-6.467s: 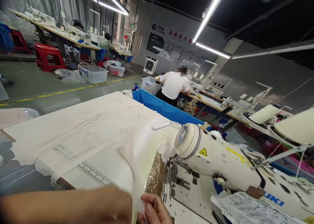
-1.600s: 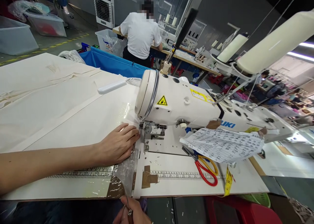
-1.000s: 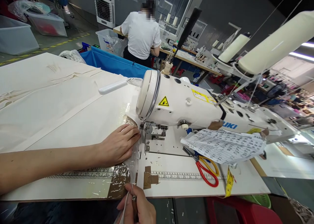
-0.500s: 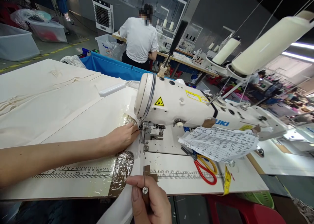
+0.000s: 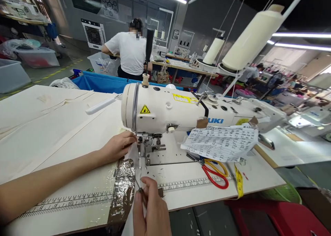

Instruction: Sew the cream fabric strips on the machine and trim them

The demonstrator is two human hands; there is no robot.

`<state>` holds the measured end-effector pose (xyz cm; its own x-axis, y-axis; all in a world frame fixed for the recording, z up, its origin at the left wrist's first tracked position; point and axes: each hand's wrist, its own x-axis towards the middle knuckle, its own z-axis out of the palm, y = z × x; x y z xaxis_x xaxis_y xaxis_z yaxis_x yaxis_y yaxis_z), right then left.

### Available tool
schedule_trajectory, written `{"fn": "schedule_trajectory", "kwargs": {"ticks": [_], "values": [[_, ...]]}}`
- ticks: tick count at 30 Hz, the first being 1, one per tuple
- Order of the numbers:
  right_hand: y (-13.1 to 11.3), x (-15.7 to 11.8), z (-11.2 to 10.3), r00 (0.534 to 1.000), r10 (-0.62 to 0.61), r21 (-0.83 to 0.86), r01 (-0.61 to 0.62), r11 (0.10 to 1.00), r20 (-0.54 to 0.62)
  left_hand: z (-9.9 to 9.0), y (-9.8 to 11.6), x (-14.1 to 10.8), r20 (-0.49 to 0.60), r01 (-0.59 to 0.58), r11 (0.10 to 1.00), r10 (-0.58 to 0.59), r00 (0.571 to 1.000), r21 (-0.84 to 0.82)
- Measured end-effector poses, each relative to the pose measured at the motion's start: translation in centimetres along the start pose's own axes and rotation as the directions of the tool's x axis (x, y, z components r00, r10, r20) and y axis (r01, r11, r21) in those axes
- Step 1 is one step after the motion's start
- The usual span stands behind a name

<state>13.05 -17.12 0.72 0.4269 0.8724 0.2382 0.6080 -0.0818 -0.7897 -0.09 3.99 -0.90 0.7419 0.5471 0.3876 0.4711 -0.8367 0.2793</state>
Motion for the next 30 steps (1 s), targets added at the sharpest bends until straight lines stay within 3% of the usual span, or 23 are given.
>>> {"fn": "schedule_trajectory", "kwargs": {"ticks": [4, 10, 15, 30], "values": [[1.1, 2.1, 0.7, 0.995, -0.095, -0.031, 0.094, 0.995, -0.005, -0.1, -0.7, 0.1, -0.038, -0.049, 0.991, 0.044, 0.998, -0.128], [1.7, 5.4, 2.7, 0.943, -0.327, -0.296, 0.331, 0.896, 0.062, -0.1, -1.2, 0.2, -0.103, -0.141, 0.978, 0.126, 0.987, -0.155], [1.2, 5.9, 3.8, 0.940, -0.327, -0.371, 0.339, 0.865, 0.097, -0.5, -1.0, 0.4, -0.127, -0.156, 0.976, 0.137, 0.982, -0.154], [1.2, 6.1, 4.2, 0.937, -0.344, -0.405, 0.335, 0.851, 0.052, -0.3, -1.0, 0.4, -0.112, -0.114, 0.988, 0.103, 0.988, -0.105]]}}
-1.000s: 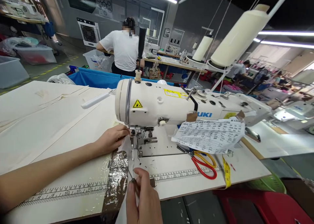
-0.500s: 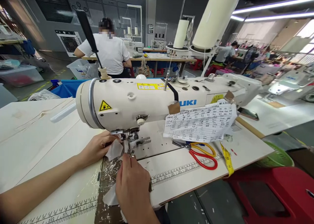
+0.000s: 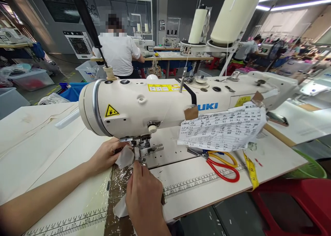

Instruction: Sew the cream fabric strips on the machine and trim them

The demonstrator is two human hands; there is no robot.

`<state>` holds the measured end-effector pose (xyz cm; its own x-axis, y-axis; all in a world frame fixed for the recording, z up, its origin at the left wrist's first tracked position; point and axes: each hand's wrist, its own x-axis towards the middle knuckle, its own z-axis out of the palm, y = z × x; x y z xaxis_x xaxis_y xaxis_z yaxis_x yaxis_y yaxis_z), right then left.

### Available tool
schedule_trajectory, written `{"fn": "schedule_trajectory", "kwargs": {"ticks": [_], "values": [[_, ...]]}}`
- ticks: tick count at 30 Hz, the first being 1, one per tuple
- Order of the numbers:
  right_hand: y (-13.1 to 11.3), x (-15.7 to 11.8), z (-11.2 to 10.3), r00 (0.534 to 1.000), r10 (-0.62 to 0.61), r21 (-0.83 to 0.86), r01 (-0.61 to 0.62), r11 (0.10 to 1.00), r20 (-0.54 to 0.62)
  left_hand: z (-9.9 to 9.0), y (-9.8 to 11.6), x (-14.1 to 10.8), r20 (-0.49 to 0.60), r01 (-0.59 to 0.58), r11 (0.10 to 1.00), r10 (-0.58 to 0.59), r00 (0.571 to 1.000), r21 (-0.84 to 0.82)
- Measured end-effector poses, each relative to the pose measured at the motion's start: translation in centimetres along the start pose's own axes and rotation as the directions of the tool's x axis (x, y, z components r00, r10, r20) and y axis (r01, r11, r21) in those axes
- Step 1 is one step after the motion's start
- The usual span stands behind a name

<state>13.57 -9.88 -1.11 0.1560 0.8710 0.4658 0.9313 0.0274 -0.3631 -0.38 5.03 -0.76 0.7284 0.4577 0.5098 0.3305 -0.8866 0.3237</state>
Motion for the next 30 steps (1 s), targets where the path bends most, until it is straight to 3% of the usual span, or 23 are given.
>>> {"fn": "schedule_trajectory", "kwargs": {"ticks": [6, 13, 24, 30], "values": [[0.02, -0.14, 0.08, 0.999, -0.012, 0.019, 0.013, 1.000, -0.049, 0.35, -0.33, -0.18, -0.012, -0.007, 0.999, 0.007, 1.000, 0.034], [0.03, -0.02, 0.07, 1.000, -0.019, -0.011, 0.019, 1.000, -0.021, 0.63, -0.39, -0.31, -0.028, -0.023, 0.997, 0.025, 0.999, 0.076], [0.02, -0.11, 0.43, 0.997, -0.048, -0.042, 0.045, 0.998, -0.054, 0.62, -0.02, 0.07, 0.074, 0.087, 0.994, -0.092, 0.993, 0.068], [-0.09, -0.23, 0.40, 1.000, -0.012, -0.064, 0.012, 0.998, 0.005, 0.47, -0.17, 0.16, 0.049, 0.142, 0.989, -0.140, 0.989, -0.042]]}}
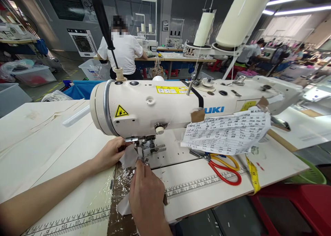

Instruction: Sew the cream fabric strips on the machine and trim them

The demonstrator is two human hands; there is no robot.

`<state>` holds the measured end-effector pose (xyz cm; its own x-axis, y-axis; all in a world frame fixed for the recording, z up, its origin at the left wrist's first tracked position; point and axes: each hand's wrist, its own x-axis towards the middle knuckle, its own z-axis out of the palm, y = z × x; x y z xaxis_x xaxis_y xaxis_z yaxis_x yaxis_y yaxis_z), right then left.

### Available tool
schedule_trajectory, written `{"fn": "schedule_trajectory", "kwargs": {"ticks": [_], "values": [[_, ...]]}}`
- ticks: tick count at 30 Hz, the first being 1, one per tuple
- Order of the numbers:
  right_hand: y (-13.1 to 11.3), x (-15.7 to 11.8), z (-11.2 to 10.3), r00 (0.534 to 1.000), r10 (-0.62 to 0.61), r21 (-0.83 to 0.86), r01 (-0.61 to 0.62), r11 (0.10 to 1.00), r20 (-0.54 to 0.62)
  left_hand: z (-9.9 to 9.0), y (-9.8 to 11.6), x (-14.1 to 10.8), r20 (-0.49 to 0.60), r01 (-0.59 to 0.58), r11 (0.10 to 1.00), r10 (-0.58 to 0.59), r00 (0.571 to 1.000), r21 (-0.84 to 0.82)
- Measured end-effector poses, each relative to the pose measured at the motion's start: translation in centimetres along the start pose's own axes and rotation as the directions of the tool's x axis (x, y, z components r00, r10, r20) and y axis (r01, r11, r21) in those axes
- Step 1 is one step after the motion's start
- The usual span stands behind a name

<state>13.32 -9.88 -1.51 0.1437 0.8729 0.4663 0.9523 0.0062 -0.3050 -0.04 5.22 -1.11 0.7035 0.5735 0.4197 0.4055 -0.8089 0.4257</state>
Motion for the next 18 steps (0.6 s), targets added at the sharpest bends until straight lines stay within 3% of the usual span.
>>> {"fn": "schedule_trajectory", "kwargs": {"ticks": [3, 8, 11, 15, 18], "values": [[-0.1, 0.1, 0.1, 1.000, -0.009, -0.006, 0.009, 1.000, -0.009, 0.0, 0.0, 0.0, -0.013, -0.017, 1.000, 0.017, 1.000, -0.004], [-0.2, 0.3, 0.3, 1.000, 0.003, -0.028, -0.003, 1.000, -0.002, 0.1, -0.1, -0.1, -0.074, -0.161, 0.986, 0.163, 0.984, 0.036], [-0.2, -0.1, 0.1, 1.000, 0.012, -0.029, -0.012, 0.999, -0.014, -0.6, 0.4, -0.3, -0.009, -0.208, 0.977, 0.209, 0.978, 0.052], [0.1, -3.2, -1.5, 0.999, 0.041, 0.084, -0.041, 0.996, -0.008, -1.7, 1.7, -0.9, 0.131, -0.272, 0.956, 0.257, 0.957, 0.111], [0.5, -7.3, -2.8, 0.978, 0.180, 0.175, -0.196, 0.965, 0.107, -1.8, 2.8, -1.4, 0.212, -0.269, 0.935, 0.222, 0.952, 0.231]]}}
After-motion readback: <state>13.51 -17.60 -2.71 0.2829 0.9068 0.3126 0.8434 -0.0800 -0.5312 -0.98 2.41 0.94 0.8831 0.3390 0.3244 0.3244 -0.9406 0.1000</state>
